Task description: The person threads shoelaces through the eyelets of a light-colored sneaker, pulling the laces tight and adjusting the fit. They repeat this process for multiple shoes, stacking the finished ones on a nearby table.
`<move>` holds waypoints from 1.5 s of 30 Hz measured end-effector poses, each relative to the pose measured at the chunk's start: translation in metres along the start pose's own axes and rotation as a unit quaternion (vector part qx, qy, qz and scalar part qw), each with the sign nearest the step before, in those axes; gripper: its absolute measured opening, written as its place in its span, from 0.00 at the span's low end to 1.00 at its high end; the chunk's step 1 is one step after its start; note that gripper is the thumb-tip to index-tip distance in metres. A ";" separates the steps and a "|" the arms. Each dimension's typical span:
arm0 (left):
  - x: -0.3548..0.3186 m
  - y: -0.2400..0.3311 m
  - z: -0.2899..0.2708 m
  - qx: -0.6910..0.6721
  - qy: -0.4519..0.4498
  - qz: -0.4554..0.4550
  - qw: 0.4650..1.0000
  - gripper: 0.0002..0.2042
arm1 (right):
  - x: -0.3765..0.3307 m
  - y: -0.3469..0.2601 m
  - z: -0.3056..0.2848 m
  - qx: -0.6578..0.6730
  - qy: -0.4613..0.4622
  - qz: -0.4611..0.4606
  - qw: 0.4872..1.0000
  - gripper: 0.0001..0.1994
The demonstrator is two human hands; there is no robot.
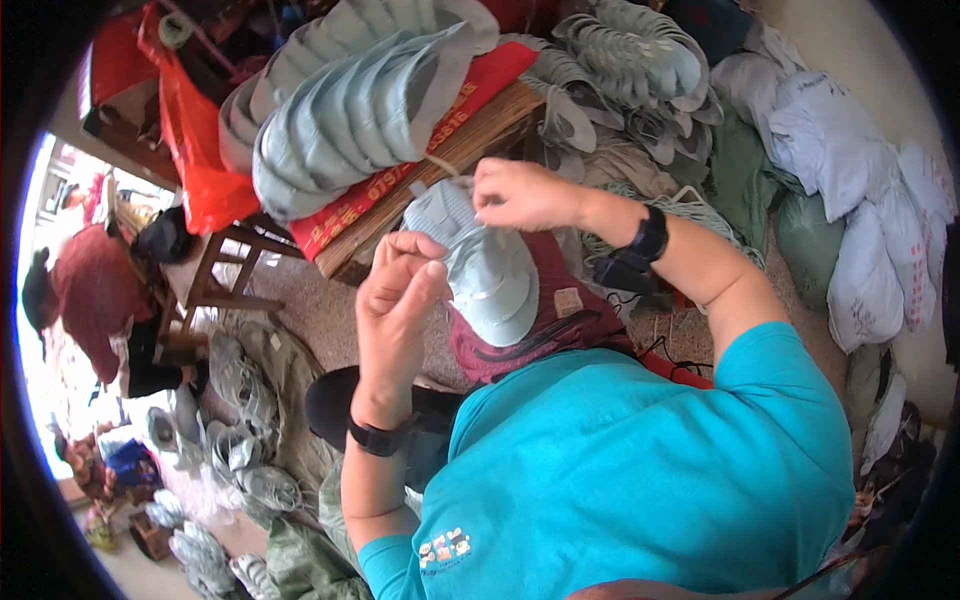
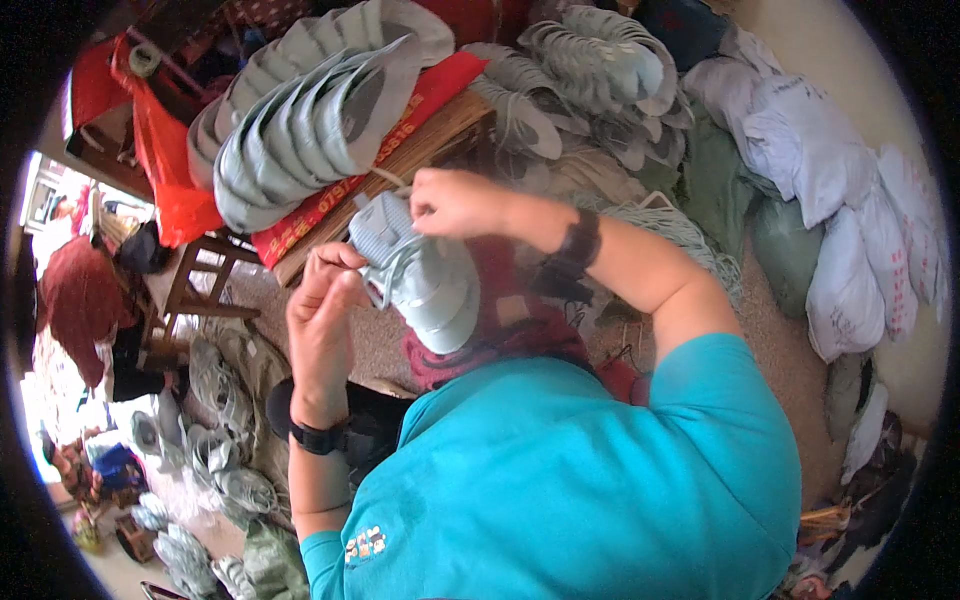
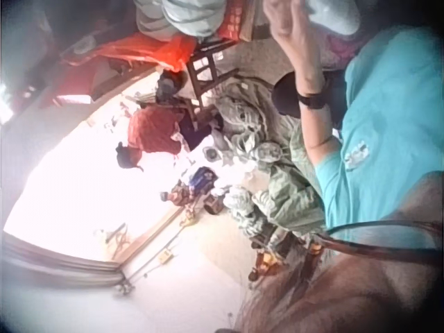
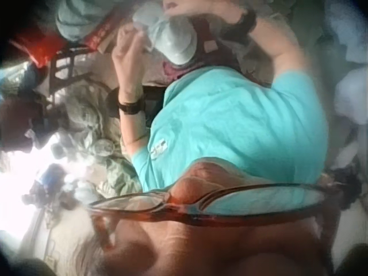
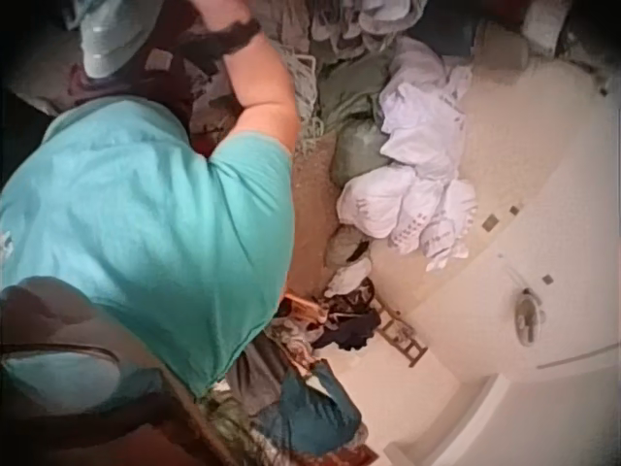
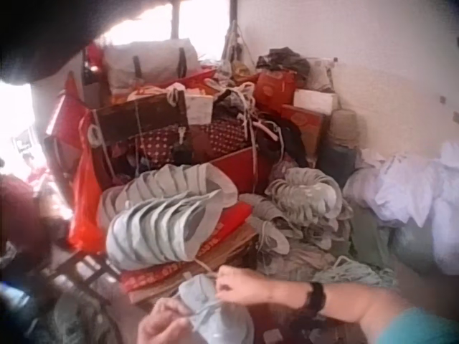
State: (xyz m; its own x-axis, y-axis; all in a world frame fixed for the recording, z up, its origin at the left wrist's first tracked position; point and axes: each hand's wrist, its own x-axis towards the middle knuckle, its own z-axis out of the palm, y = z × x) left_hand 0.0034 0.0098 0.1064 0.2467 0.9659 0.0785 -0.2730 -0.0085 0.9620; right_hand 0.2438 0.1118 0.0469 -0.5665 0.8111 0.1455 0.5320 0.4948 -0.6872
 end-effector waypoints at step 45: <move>0.035 -0.072 -0.027 0.584 0.090 0.066 0.804 0.10 | 0.025 -0.049 0.027 -0.104 0.003 -0.030 0.994 0.11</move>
State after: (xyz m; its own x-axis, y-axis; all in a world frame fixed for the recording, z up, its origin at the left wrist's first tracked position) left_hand 0.0067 0.0509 0.0334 0.1202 0.9573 0.2630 0.7998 -0.2503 0.5455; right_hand 0.1864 0.0999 0.0646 -0.5980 0.7793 0.1874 0.6160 0.5964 -0.5147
